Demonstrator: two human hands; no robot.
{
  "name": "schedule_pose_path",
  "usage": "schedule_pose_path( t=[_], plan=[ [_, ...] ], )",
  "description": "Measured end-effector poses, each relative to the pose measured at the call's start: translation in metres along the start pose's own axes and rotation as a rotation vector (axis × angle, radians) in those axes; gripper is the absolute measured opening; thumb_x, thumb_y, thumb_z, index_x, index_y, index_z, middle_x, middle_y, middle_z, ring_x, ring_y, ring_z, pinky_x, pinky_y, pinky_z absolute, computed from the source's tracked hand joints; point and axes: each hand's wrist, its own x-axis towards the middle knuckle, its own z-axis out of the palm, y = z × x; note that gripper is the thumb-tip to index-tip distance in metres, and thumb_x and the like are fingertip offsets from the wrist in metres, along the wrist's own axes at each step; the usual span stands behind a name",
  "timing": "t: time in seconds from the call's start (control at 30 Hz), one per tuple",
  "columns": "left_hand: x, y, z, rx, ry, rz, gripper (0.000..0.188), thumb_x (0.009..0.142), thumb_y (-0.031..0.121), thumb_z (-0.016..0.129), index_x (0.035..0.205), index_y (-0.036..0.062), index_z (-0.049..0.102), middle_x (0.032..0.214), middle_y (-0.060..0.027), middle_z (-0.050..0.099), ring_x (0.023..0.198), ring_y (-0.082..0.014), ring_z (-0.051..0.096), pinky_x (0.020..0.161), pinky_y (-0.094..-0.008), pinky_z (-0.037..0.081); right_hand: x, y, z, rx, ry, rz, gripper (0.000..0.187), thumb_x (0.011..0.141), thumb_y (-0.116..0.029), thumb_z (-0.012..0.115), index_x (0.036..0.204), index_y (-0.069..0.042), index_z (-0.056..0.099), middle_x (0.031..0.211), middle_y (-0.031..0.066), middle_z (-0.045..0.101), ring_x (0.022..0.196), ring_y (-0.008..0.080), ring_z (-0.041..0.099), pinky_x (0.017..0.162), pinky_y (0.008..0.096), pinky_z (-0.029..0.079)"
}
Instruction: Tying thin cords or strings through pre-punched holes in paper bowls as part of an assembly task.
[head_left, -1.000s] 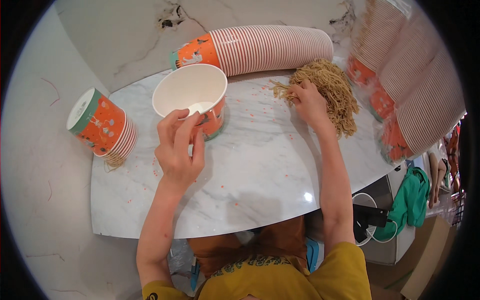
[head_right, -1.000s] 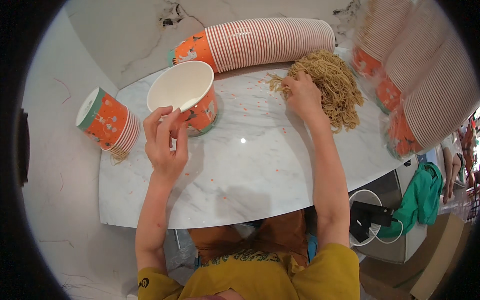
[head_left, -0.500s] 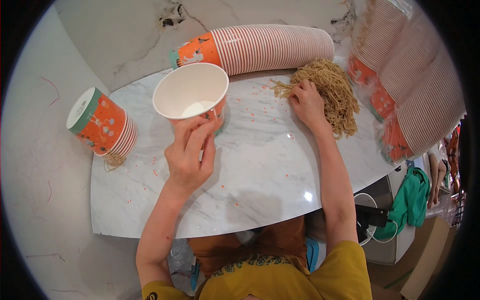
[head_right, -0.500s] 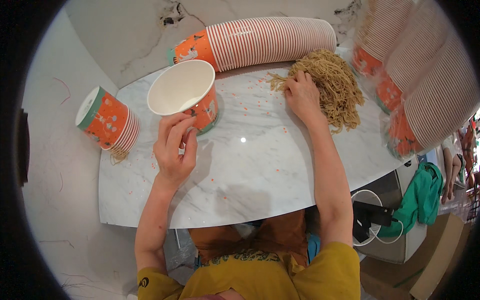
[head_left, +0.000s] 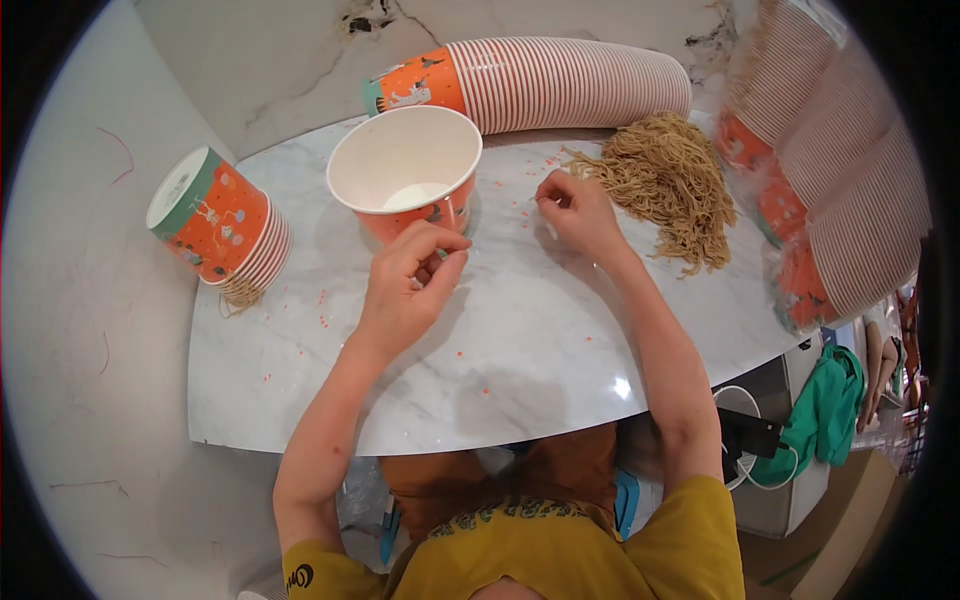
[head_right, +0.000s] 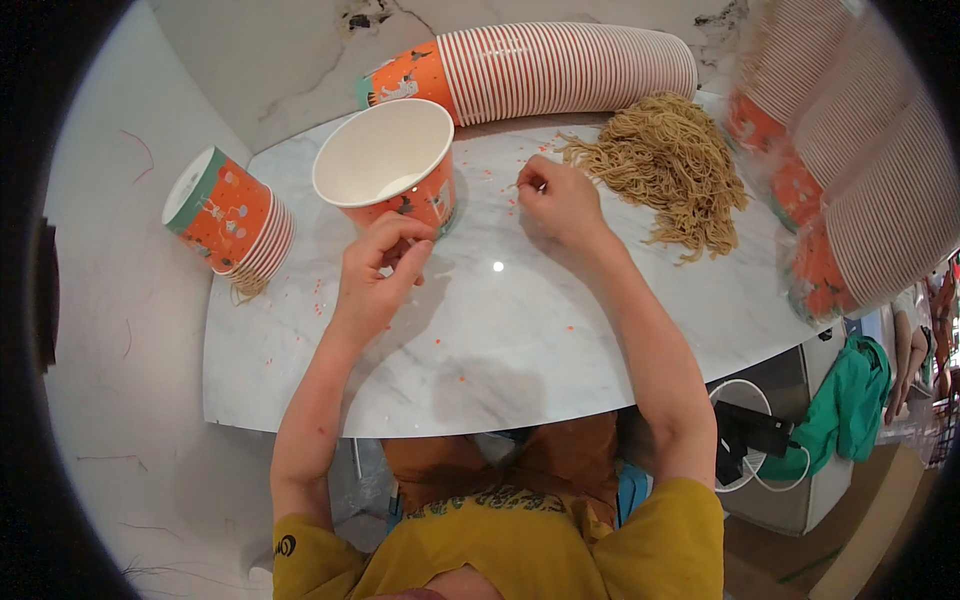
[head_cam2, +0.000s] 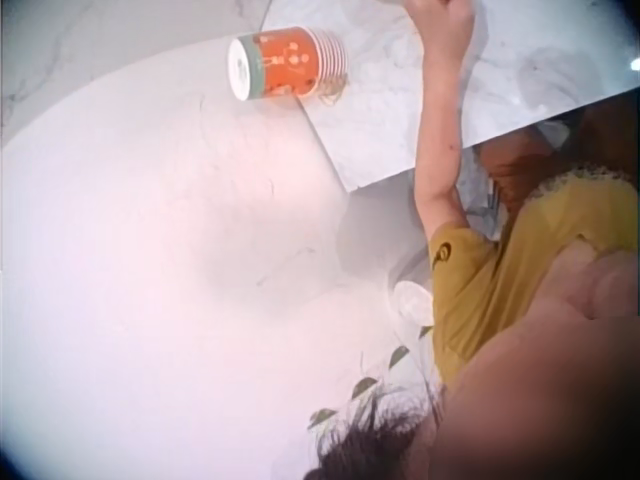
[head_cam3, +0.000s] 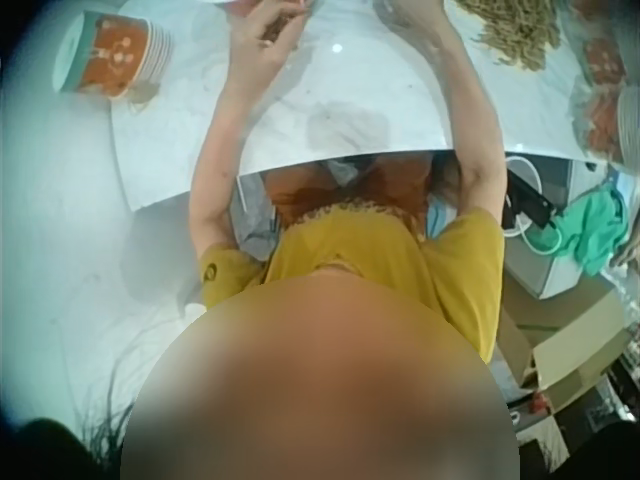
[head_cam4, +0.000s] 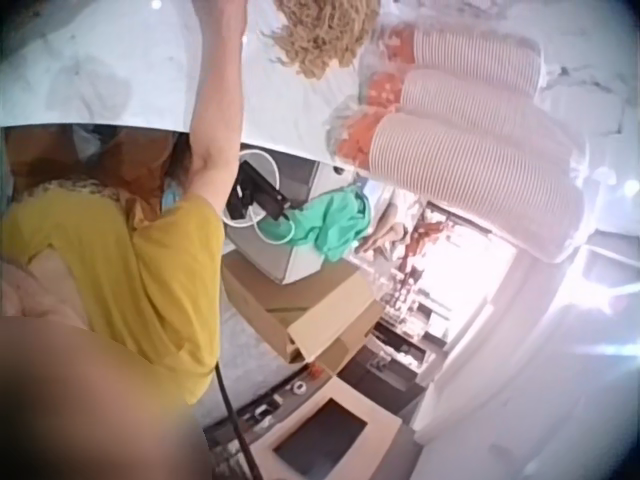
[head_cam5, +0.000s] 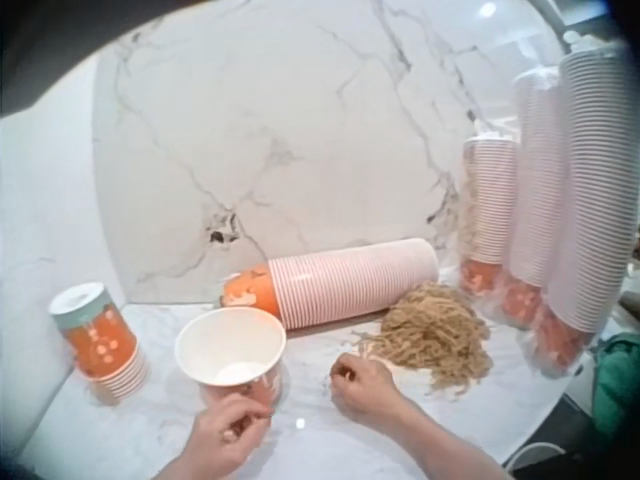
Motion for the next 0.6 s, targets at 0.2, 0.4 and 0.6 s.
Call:
schedule_pose_path(
  t=[0.2, 0.4, 0.6],
  plan=[
    [-0.006, -0.005, 0.013, 0.271, 0.063, 0.091, 0.021, 0.089, 0.001, 0.068, 0.110, 0.0033, 0.068, 0.094, -0.0071, 0.065, 0.065, -0.0187, 0.066, 0.056, -0.0314, 0.050, -0.021, -0.035, 0.025, -0.158, -0.053, -0.168, 0.009, 0.085, -0.011, 0.060, 0.088, -0.003, 0.064, 0.087, 0.0168, 0.069, 0.085, 0.0374, 0.067, 0.074, 0.0499, 0.052],
    [-0.006, -0.011, 0.020, 0.645, 0.089, 0.348, 0.032, 0.087, 0.007, 0.071, 0.119, 0.0050, 0.067, 0.099, -0.0062, 0.065, 0.068, -0.0253, 0.067, 0.056, -0.0363, 0.052, -0.035, -0.059, 0.032, -0.113, -0.059, -0.296, 0.008, 0.082, -0.006, 0.063, 0.088, -0.001, 0.063, 0.087, 0.0161, 0.068, 0.086, 0.0365, 0.066, 0.071, 0.0498, 0.052],
    [-0.007, -0.008, 0.021, 0.734, 0.130, 0.373, 0.029, 0.086, 0.005, 0.071, 0.114, 0.0013, 0.067, 0.100, -0.0071, 0.063, 0.070, -0.0246, 0.068, 0.055, -0.0362, 0.052, -0.038, -0.070, 0.039, -0.127, -0.054, -0.435, 0.007, 0.084, -0.007, 0.066, 0.088, -0.002, 0.065, 0.084, 0.0141, 0.067, 0.080, 0.0358, 0.066, 0.066, 0.0463, 0.051]
  ],
)
